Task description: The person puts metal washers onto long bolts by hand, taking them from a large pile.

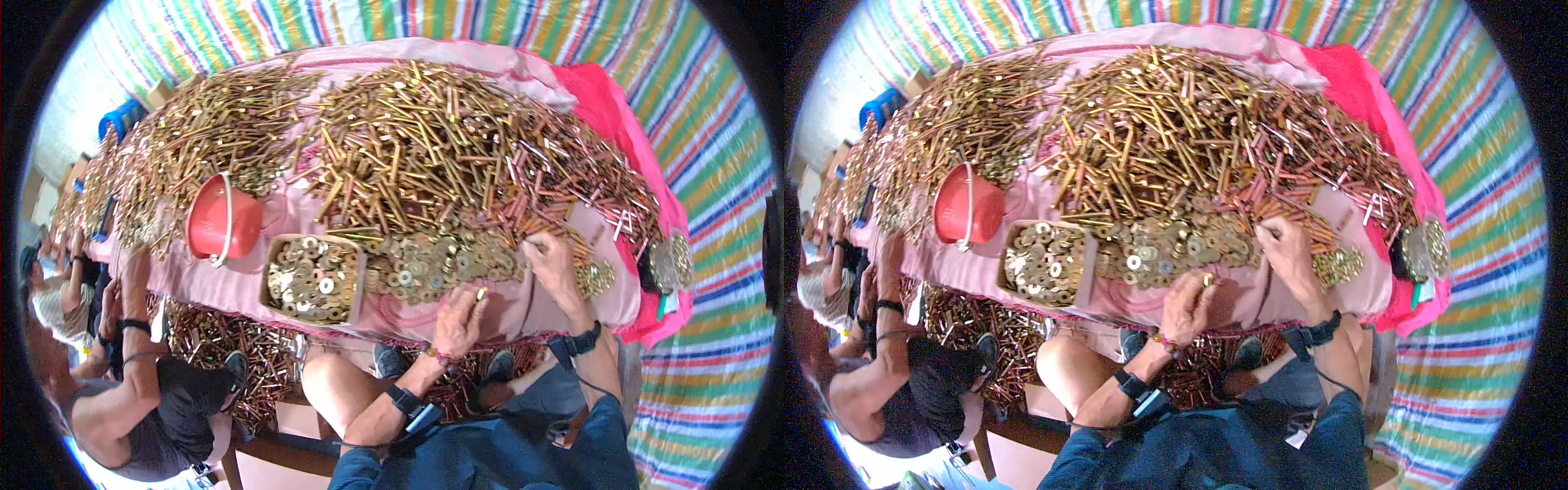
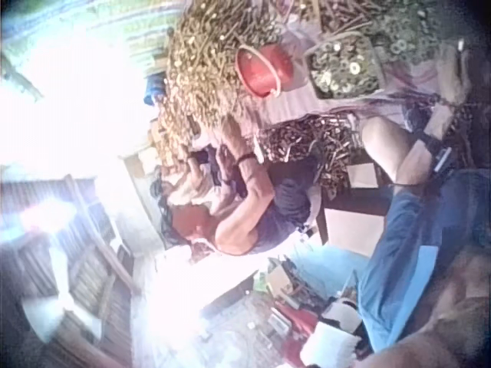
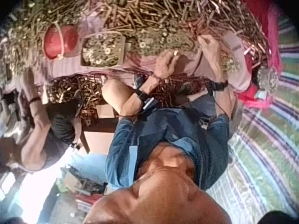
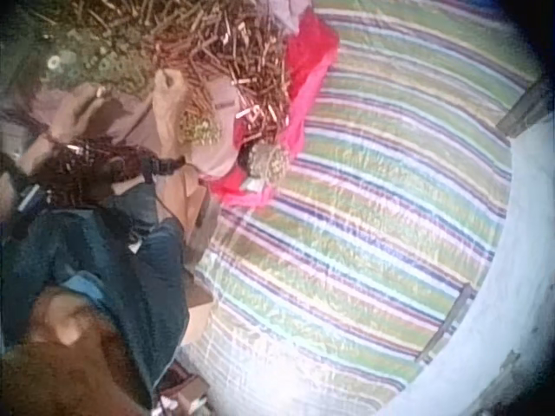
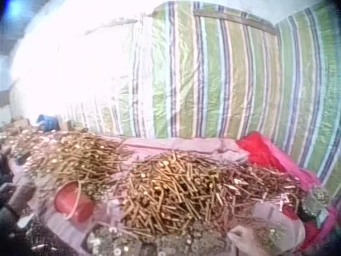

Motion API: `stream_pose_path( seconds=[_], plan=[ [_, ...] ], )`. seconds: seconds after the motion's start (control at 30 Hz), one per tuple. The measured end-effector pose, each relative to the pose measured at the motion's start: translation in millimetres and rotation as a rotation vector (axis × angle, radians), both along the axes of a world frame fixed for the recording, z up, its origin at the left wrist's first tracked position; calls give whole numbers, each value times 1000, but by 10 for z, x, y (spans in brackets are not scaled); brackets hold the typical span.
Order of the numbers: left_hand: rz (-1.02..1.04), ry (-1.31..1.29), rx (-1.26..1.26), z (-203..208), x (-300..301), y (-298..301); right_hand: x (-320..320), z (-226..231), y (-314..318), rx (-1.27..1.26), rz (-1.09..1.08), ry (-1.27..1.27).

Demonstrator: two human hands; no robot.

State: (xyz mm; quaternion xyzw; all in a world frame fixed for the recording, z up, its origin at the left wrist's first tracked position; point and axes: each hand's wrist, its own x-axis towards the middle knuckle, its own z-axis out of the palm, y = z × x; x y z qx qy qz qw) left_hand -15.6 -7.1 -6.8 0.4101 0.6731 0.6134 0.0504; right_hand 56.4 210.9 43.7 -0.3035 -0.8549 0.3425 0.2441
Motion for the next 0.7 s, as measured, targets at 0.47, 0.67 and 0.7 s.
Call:
stream_pose_path(
  seconds=[0.47,0.67,0.7],
  plan=[
    [-56,-60,-32,-76,80,19,-371,-99,82,402,68,-184],
    [-27,-68,-4,-71,97,-10,-166,316,-229,-501,57,43],
    [-27,-65,5,-84,109,9,-97,349,-266,-629,71,148]
  ],
)
